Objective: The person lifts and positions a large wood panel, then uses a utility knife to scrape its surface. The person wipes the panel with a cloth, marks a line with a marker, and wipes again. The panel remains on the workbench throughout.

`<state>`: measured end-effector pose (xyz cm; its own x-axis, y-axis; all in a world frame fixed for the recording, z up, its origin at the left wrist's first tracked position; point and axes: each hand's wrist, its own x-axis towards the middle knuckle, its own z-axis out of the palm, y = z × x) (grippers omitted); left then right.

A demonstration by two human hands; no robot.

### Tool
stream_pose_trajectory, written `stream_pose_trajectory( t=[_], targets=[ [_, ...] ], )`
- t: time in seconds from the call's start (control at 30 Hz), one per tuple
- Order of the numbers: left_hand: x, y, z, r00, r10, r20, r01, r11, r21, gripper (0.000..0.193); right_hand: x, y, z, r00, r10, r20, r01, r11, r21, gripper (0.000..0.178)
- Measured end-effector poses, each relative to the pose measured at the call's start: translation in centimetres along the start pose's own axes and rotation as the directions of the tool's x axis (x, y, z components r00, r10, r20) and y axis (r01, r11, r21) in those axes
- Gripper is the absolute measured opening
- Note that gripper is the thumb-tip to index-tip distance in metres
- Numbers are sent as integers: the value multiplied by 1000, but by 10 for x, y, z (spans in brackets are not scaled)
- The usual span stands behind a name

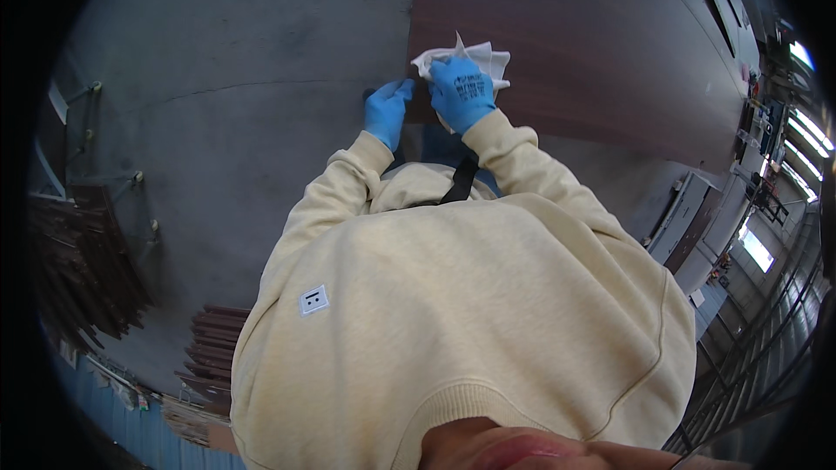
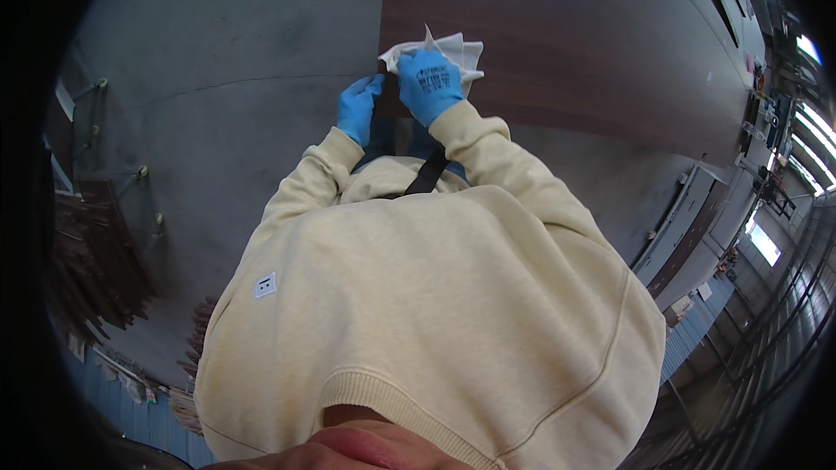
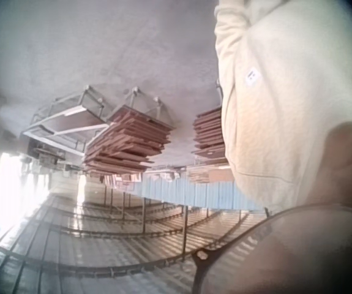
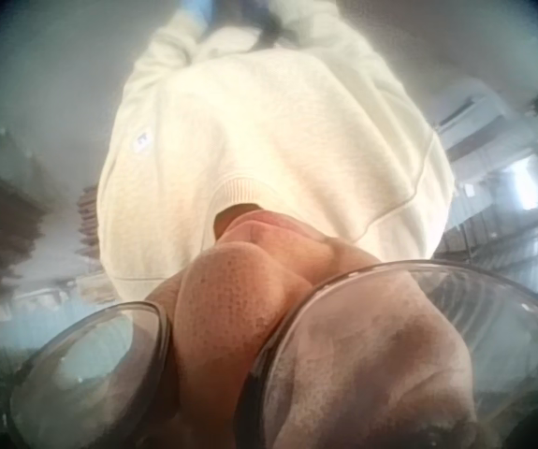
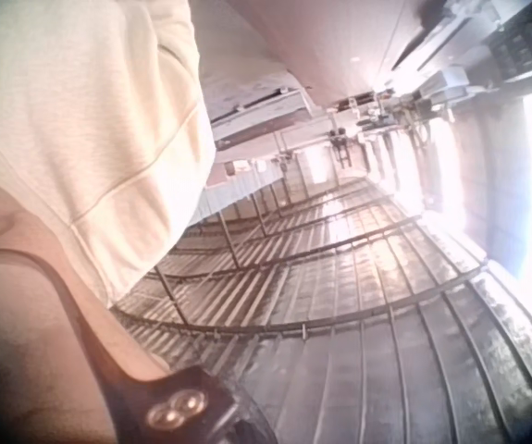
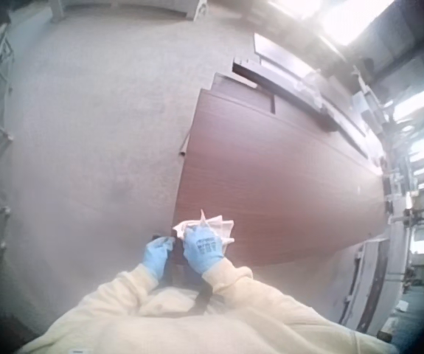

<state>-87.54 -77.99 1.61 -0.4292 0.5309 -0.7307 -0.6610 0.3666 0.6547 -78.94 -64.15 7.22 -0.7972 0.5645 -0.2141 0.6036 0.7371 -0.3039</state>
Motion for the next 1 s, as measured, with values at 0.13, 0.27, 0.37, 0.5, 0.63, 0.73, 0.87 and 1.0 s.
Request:
stream_pose_trajectory(
  t=[0.13, 0.27, 0.37, 0.5, 0.63, 0.73, 0.87, 1.0],
  targets=[
    [2, -7, -5, 999, -41, 34, 40, 999, 27, 35, 15, 1, 2, 1000, 19, -9, -19, 1000, 16, 9],
    [1, 4, -2, 997, -66, 35, 63, 995, 75, 33, 72, 2, -14, 985, 113, -127, -111, 994, 22, 9],
    [-2, 7, 5, 1000, 5, 28, -5, 1000, 2, 30, 45, 16, 3, 984, 11, -177, -9, 1000, 11, 9],
    [-8, 8, 2, 1000, 9, -11, -10, 999, -54, 29, -16, -4, 6, 999, -11, 53, 14, 999, -53, 11],
    [-7, -3, -2, 998, 53, 39, -51, 998, -45, 31, 15, 3, 3, 993, 14, 120, -7, 998, -64, 16],
    [-2, 0, 1, 1000, 6, 26, -8, 997, 71, 34, 68, 16, -2, 990, 22, -139, -23, 1000, -5, 14],
    [1, 0, 0, 999, -42, 34, 44, 998, -44, 54, 59, 12, -3, 985, 14, -173, -9, 1000, 28, 11],
    [14, -23, -14, 993, -109, 37, 114, 976, -183, 82, -24, -9, 1, 989, -150, -15, 149, 986, -69, 16]
  ],
)
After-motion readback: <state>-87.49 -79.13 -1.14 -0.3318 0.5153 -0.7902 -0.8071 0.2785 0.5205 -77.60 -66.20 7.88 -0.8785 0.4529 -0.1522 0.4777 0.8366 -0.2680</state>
